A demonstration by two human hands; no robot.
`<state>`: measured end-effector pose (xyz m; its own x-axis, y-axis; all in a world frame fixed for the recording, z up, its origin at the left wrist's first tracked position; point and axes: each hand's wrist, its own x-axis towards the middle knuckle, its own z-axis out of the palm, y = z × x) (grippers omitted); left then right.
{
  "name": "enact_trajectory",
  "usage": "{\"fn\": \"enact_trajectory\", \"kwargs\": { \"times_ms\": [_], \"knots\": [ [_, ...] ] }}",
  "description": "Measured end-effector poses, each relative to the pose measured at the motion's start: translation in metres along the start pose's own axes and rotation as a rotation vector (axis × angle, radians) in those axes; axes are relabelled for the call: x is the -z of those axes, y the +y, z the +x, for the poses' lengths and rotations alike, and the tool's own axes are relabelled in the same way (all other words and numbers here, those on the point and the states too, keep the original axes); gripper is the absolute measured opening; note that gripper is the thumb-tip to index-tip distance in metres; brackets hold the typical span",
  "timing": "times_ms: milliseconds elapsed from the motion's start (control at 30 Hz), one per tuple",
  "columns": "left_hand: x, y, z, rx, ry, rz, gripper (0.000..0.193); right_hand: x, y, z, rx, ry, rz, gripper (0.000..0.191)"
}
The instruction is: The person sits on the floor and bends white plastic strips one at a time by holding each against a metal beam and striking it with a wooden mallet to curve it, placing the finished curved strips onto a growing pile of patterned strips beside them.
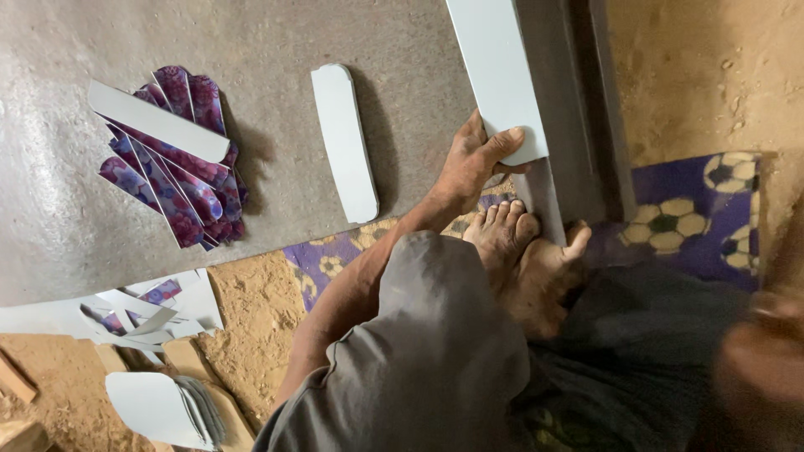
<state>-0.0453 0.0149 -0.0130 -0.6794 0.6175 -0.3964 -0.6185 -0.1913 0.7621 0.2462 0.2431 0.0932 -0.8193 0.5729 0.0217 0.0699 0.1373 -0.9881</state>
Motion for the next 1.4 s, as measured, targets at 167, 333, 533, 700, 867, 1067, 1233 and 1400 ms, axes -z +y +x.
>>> {"fn": "enact_trajectory", "kwargs": {
  "times_ms": [167, 333, 533, 700, 867, 1067, 1233, 1400],
  "knots": [
    [-0.002, 0.002, -0.001, 0.009, 0.031, -0.012, 0.076, -0.034, 0.027, 0.031, -0.396, -0.263, -0.605, 0.052],
    [-0.003, 0.002, -0.002, 0.009, 0.012, -0.021, 0.077, -0.008, 0.010, 0.016, -0.181, 0.102, -0.014, 0.054],
    [-0.004, 0.000, 0.000, 0.000, 0.017, -0.015, 0.077, -0.026, 0.011, 0.008, -0.165, 0.065, -0.112, 0.056],
    [-0.004, 0.000, -0.002, 0.005, 0.055, 0.004, 0.079, -0.055, 0.025, 0.013, -0.530, 0.379, 0.123, 0.058],
    [-0.002, -0.001, 0.000, 0.040, 0.037, 0.033, 0.080, -0.038, 0.045, -0.006, -0.399, -0.080, -0.265, 0.056],
    [-0.001, -0.004, 0.003, -0.009, -0.012, -0.010, 0.076, -0.020, 0.099, -0.016, -0.307, 0.160, 0.679, 0.043],
    [-0.003, -0.009, 0.002, -0.008, -0.034, -0.012, 0.079, -0.023, 0.071, -0.006, -0.447, -0.009, -0.214, 0.049],
    [-0.015, -0.029, -0.025, 0.040, 0.014, 0.064, 0.087, -0.057, -0.009, 0.047, 0.081, 0.253, 0.004, 0.052]
  ]
}}
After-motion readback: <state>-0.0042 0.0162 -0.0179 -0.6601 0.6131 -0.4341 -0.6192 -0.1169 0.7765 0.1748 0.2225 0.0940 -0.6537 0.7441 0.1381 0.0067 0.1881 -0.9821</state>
